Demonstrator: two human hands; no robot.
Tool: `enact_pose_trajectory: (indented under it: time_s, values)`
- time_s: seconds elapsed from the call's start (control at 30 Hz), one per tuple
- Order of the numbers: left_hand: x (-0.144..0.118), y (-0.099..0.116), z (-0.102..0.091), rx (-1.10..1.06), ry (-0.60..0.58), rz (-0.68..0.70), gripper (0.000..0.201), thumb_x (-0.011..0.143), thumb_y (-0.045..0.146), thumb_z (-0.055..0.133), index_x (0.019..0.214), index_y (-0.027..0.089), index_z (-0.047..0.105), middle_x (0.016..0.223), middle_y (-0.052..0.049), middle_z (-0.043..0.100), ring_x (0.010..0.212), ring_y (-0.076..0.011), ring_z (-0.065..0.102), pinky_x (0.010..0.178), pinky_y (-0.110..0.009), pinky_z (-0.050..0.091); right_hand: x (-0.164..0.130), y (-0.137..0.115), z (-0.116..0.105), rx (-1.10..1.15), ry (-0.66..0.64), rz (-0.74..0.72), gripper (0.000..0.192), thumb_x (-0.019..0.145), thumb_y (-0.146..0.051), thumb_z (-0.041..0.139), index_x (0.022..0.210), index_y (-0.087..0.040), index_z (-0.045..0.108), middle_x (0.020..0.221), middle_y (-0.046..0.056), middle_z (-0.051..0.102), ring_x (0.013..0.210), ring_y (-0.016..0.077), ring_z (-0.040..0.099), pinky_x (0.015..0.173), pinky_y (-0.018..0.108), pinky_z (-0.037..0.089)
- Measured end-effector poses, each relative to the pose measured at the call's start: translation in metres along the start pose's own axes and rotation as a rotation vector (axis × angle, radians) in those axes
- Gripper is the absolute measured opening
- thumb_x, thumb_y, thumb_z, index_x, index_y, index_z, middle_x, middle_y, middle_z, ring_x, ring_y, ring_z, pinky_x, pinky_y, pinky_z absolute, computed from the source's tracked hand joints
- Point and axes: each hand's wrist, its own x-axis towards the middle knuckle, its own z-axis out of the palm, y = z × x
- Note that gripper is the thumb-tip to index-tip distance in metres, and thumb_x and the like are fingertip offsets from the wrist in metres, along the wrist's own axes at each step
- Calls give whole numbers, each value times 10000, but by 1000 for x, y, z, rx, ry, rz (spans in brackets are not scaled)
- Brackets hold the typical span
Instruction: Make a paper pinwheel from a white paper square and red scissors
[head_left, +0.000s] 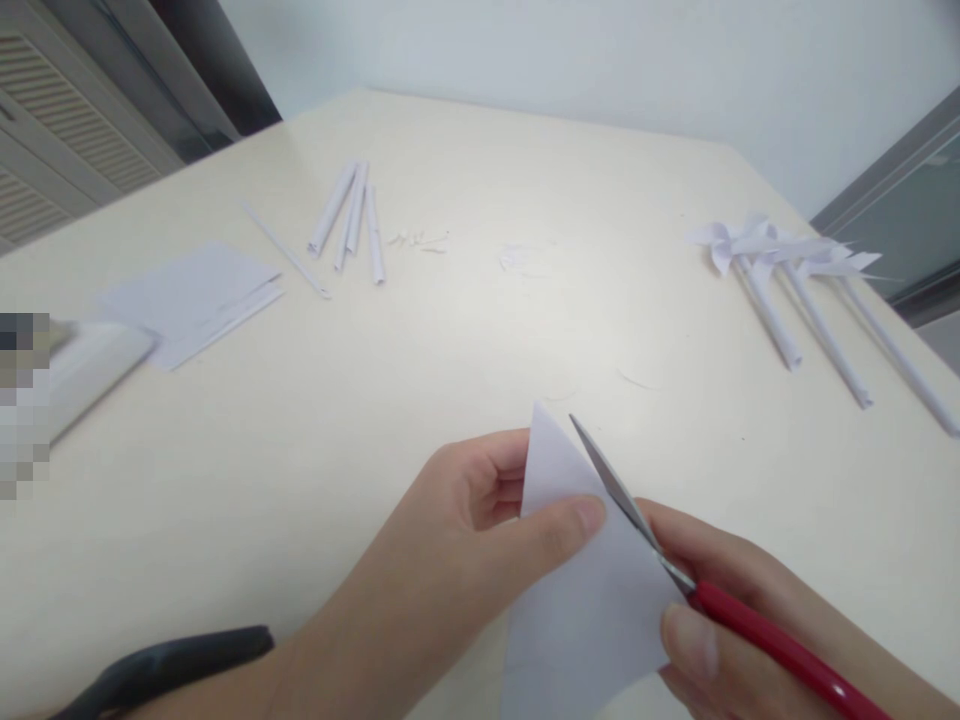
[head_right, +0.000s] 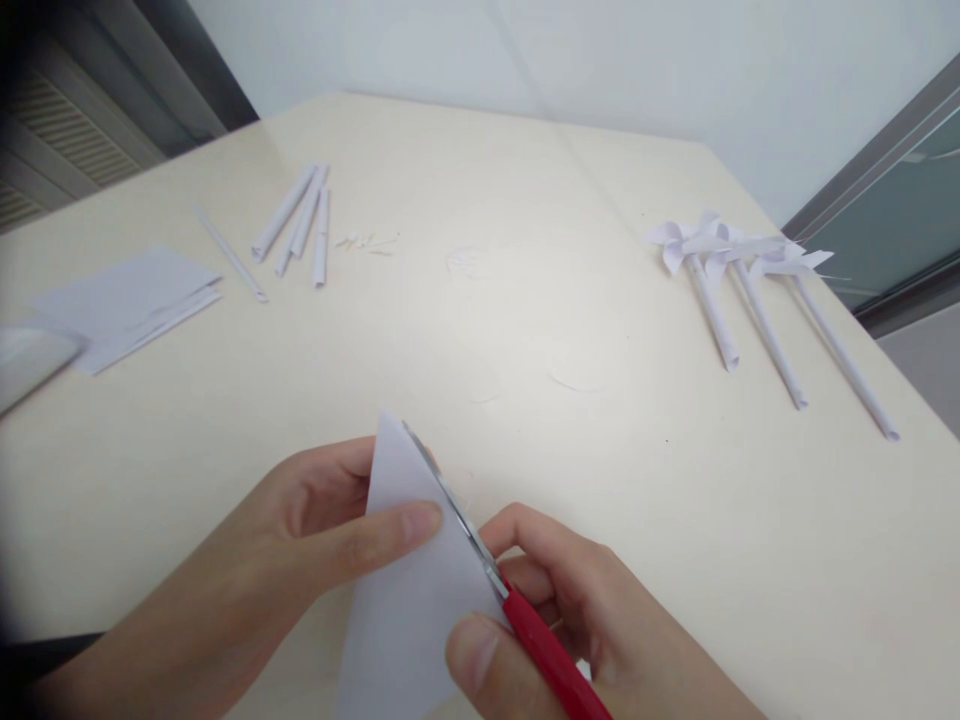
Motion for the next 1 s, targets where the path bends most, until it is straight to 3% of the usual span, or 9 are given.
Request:
enact_pose_trajectory:
  time_s: [0.3, 0.5, 0.63, 0.8, 1.0]
  values:
    - [-2, -2, 0, 3, -3, -2, 104, 826, 208, 562, 838, 185, 663, 723, 0, 672, 646, -121, 593, 575, -194, 470, 0, 11, 10, 2, 122, -85, 455, 711, -674, 539, 769, -223, 521, 486, -55, 430, 432, 74, 341, 455, 237, 189]
    - [1, -1, -3, 17, -21, 43, 169, 839, 137, 504, 761, 178, 649, 688, 23, 639, 624, -91, 546, 554, -155, 435, 4, 6, 4, -50, 89, -137, 302, 744, -485, 606, 689, -218, 476, 489, -60, 444, 435, 72, 370, 442, 228, 228]
    - [2, 0, -5, 41, 12, 66, 133, 850, 208, 531, 773, 185, 637, 728, 28, 640, 678, -102, 567, 626, -178, 452, 4, 7, 2, -77, 84, -142, 245, 764, -412, 603, 699, -216, 472, 486, -68, 443, 436, 65, 366, 432, 216, 233]
    - [1, 1, -6, 51, 55, 37, 144, 828, 311, 580, 779, 180, 613, 796, 10, 648, 674, -116, 575, 617, -209, 451, 2, 4, -1, -67, 67, -113, 317, 763, -508, 601, 732, -213, 486, 505, -69, 448, 468, 67, 388, 455, 205, 267]
    - [2, 1, -4, 45, 42, 65, 134, 839, 299, 568, 787, 184, 614, 761, 14, 654, 664, -109, 573, 617, -203, 451, -4, -2, -6, -55, 14, -27, 383, 763, -581, 571, 822, -206, 518, 509, -70, 446, 471, 56, 372, 498, 198, 291]
